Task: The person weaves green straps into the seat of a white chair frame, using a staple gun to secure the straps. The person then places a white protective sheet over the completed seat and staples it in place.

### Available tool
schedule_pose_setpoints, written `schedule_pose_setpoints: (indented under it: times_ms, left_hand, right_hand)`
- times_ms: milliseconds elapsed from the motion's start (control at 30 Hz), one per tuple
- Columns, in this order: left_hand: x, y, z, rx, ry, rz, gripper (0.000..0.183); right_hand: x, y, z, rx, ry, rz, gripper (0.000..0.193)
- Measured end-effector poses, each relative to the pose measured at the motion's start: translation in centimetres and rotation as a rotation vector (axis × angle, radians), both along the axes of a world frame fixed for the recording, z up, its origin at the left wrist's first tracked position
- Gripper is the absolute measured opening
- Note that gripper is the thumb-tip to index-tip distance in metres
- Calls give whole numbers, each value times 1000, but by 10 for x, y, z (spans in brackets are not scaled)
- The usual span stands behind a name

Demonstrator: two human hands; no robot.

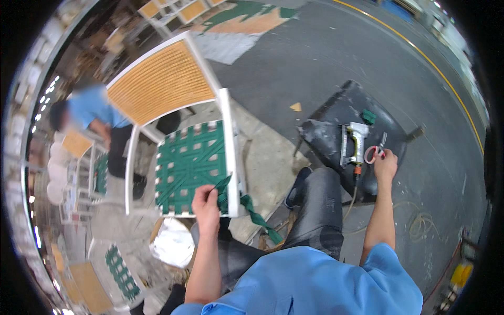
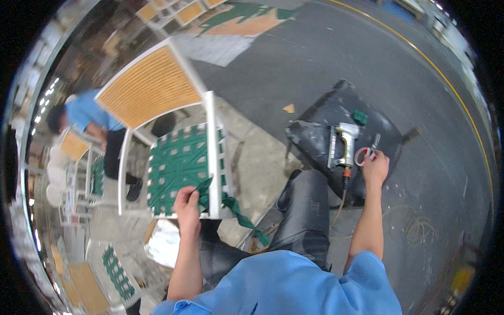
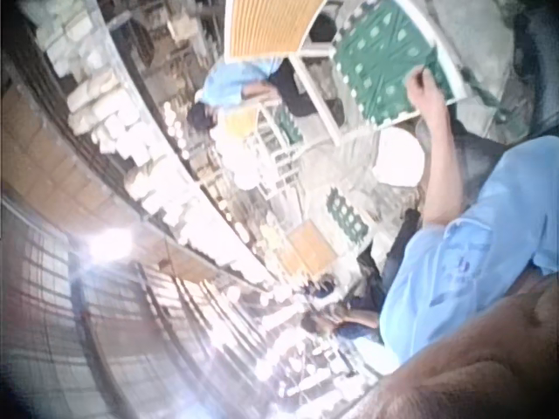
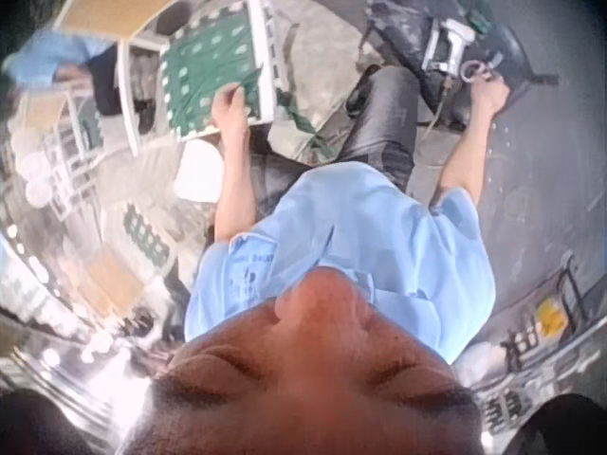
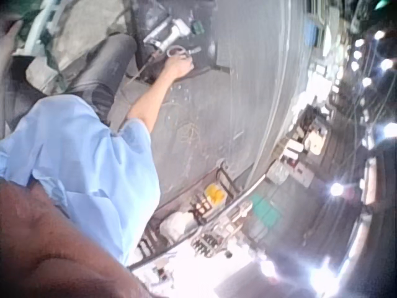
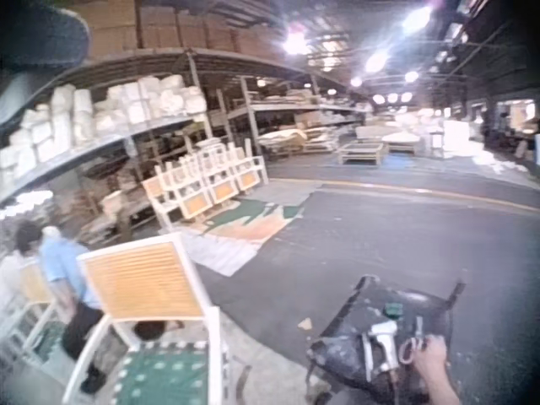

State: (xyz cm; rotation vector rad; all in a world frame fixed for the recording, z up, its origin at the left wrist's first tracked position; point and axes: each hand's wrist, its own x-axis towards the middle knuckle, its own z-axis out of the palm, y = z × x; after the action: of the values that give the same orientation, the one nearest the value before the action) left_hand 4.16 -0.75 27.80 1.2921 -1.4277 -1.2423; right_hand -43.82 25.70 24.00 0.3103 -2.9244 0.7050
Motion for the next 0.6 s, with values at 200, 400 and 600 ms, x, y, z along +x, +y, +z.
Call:
schedule_pose_setpoints:
  times_ms: [200,400,600]
  left_hand:
    - [35,2,-4,150,106,119,11]
    - [-12,-9,1,286,195,39,12]
    - [49,2,-4,236,191,186,20]
  right_hand:
    - [171,-129,-1,-440,-543,913,40]
    - [288,-193,-31,-275,-490,1459,40]
    - [276,-171,-89,-218,-824,1031,34]
